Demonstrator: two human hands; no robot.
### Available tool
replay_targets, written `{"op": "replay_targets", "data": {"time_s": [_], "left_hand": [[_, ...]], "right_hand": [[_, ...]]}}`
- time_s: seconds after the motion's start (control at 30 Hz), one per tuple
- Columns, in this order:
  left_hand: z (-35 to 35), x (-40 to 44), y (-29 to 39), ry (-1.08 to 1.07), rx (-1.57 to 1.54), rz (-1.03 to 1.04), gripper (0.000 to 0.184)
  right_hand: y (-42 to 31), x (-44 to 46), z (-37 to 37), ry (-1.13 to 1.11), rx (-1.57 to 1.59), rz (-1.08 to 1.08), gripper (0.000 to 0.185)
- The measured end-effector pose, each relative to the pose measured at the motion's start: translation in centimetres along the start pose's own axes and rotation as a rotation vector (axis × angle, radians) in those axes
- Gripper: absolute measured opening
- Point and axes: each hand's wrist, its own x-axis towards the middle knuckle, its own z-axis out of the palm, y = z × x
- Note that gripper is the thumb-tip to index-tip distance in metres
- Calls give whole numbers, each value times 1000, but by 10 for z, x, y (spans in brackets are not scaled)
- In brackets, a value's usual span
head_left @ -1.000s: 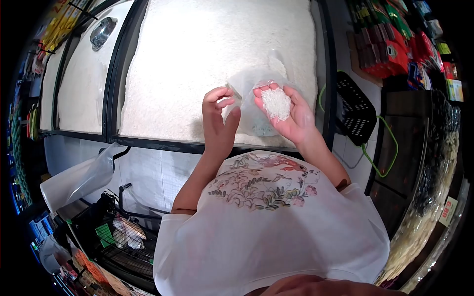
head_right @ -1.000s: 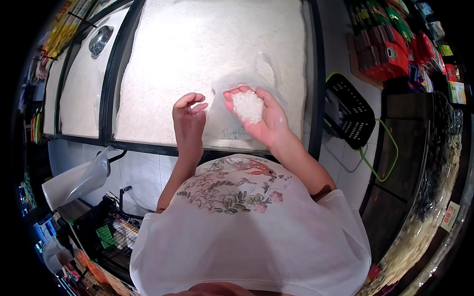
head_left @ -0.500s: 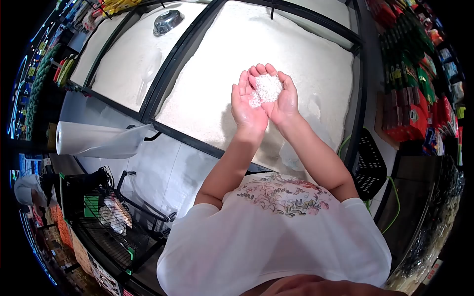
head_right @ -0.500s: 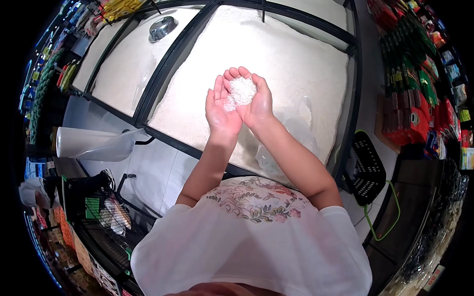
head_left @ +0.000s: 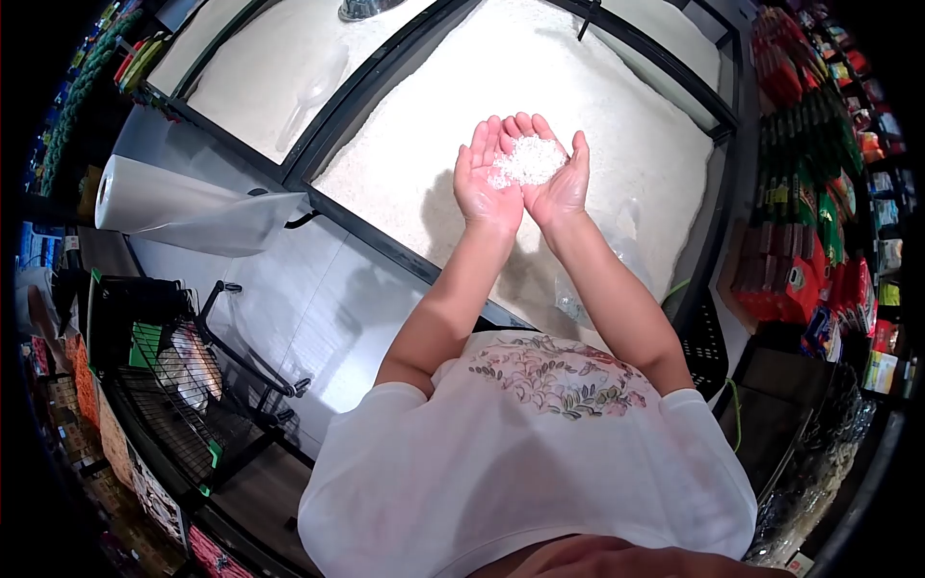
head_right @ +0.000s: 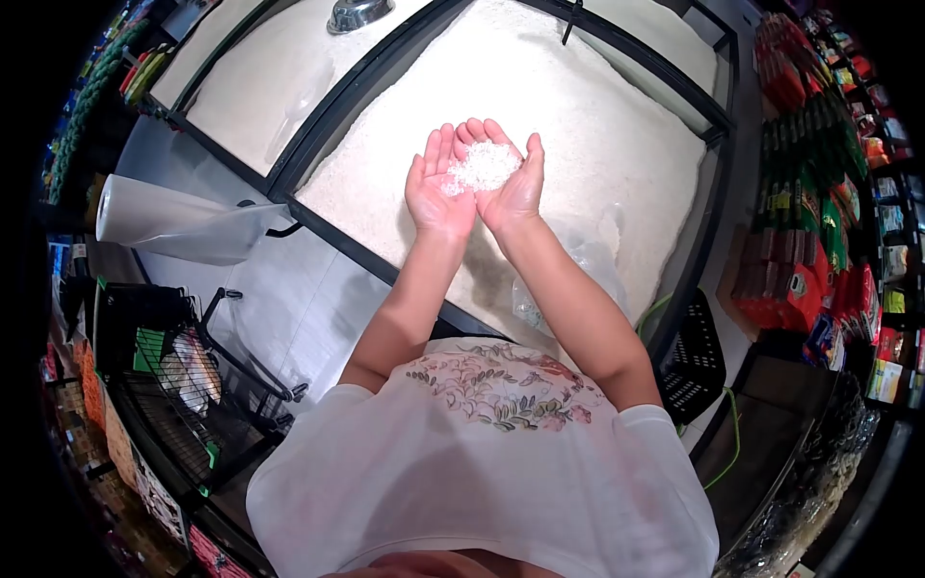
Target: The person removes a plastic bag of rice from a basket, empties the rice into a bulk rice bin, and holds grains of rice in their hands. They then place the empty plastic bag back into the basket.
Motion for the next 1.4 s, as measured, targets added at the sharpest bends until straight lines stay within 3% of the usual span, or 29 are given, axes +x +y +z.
{"op": "replay_targets", "data": {"time_s": [0.13, 0.23, 0.3, 0.4, 0.43, 0.53, 0.7, 0.8, 0.87, 0.97, 1.1, 1.2, 1.4], "left_hand": [[-2, 1, -5, -28, -7, -5, 48], [-5, 3, -11, 1, -37, -32, 43], [-15, 8, -15, -124, -151, -132, 41], [-12, 2, -12, -46, -209, -238, 41], [-22, 7, -15, -136, -266, -268, 37], [-26, 7, -20, -78, -331, -276, 33], [-52, 19, -5, -90, -453, -291, 34], [-75, 28, 18, -13, -353, -181, 33], [-93, 35, 32, 28, -348, -106, 33], [-104, 37, 42, 75, -236, -41, 34], [-122, 44, 48, 81, -269, -60, 32], [-120, 48, 48, 134, -296, -80, 29], [-118, 53, 45, 128, -351, -156, 29]], "right_hand": [[-2, -4, 4, 5, -55, -24, 55], [0, -5, 2, -18, -275, -58, 59], [4, -5, -6, -265, -881, -191, 63], [0, -12, 4, -276, -839, -286, 61], [-3, -12, 2, -246, -696, -265, 62], [-17, -15, 1, -159, -449, -254, 59], [-42, -9, -34, -26, -421, -331, 46], [-41, -2, -78, 334, -569, -87, 27], [-34, 5, -124, 469, -627, 114, 27], [-11, 13, -165, 645, -693, 212, 25], [13, 27, -201, 662, -790, 187, 24], [13, 39, -218, 614, -555, 261, 30], [13, 38, -142, 434, -114, 468, 40]]}}
